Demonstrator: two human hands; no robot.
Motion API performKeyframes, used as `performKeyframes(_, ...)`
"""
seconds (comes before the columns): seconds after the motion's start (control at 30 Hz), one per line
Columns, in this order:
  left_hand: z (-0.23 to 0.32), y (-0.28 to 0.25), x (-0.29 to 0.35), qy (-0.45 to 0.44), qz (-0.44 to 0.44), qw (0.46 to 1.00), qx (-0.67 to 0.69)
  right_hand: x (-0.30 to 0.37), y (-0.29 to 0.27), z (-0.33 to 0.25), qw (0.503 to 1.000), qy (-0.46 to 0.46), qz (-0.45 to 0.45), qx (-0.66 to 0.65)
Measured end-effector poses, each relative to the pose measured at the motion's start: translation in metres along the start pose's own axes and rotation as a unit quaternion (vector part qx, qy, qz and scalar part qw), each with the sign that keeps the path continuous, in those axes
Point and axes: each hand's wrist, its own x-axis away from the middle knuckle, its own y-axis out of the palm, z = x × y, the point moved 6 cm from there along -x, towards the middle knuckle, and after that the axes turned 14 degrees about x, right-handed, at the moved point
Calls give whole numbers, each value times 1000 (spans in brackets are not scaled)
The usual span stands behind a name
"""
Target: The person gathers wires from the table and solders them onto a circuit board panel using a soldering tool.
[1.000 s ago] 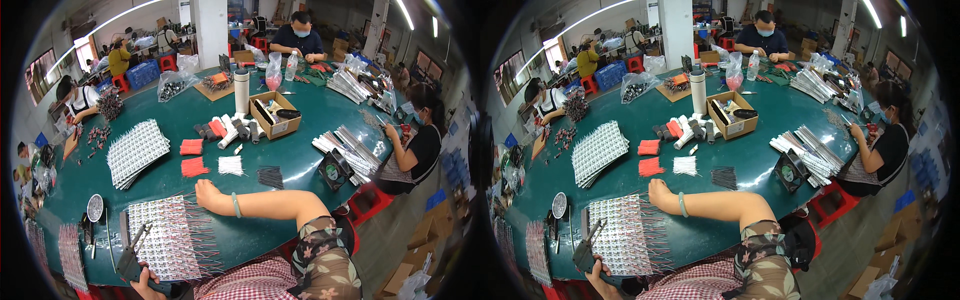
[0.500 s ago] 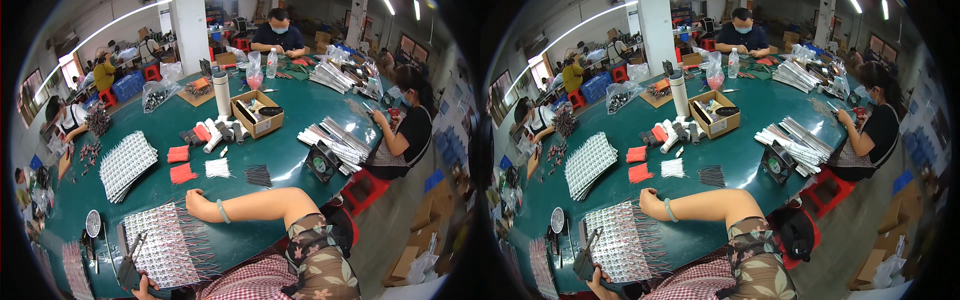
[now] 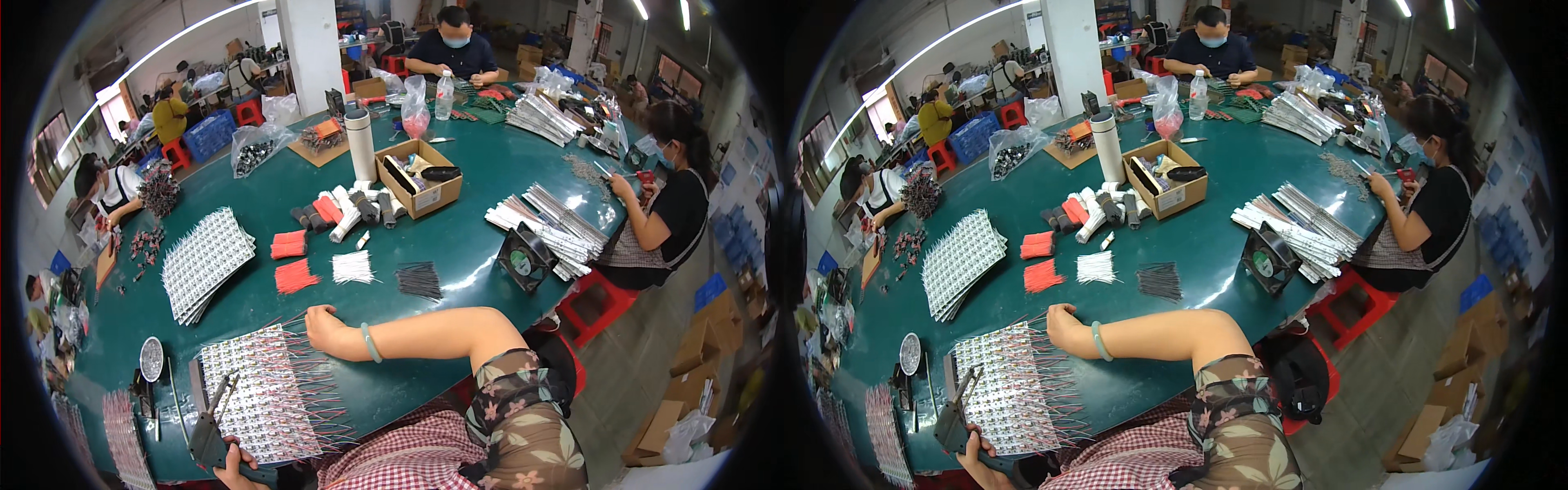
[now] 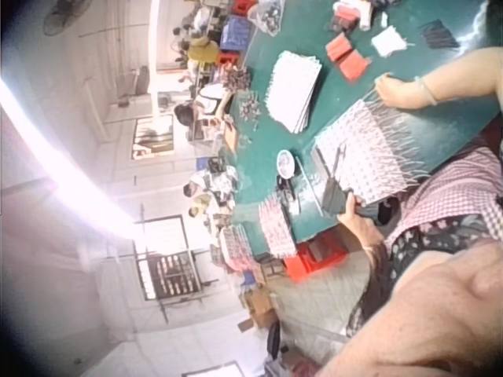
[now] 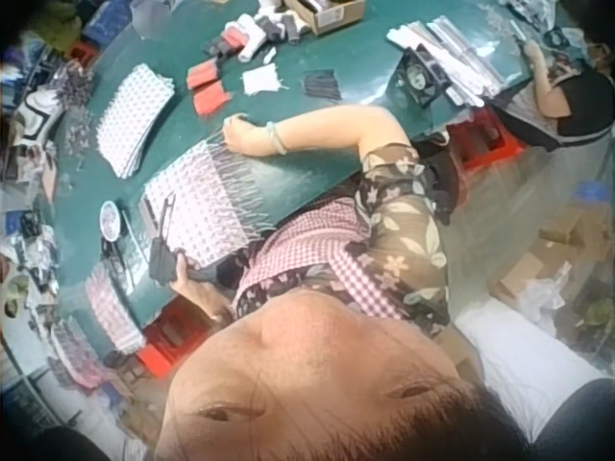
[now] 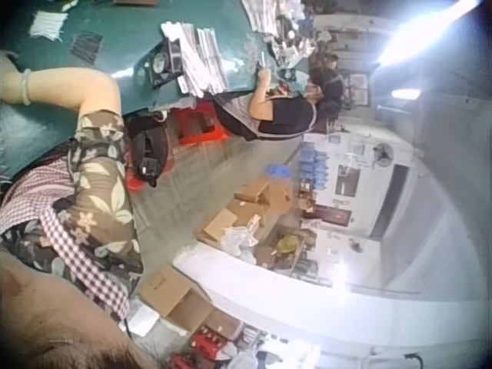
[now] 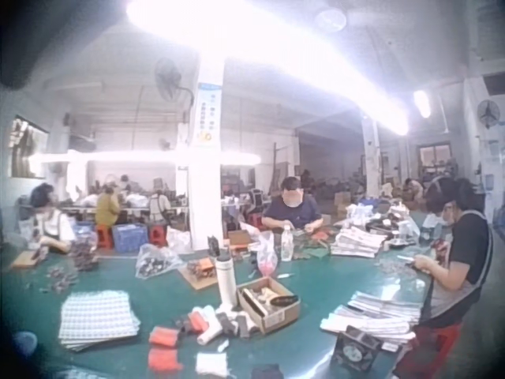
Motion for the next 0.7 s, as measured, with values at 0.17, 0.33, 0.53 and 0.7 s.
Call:
performKeyframes(0.17, -3, -3, -2, -16, 12, 1000, 2, -3, 2, 0, 1000, 19, -13, 1)
performKeyframes(0.33, 0, -2, 1, -2, -3, 1000, -29, -1, -1, 6, 998, 28, 8, -64)
performKeyframes(0.53, -3, -16, -5, 83, -61, 989, -109, 0, -8, 19, 987, 62, 32, -142)
performKeyframes(0.7, -16, -32, -15, 13, -20, 997, -68, 1, 2, 9, 996, 36, -15, -83)
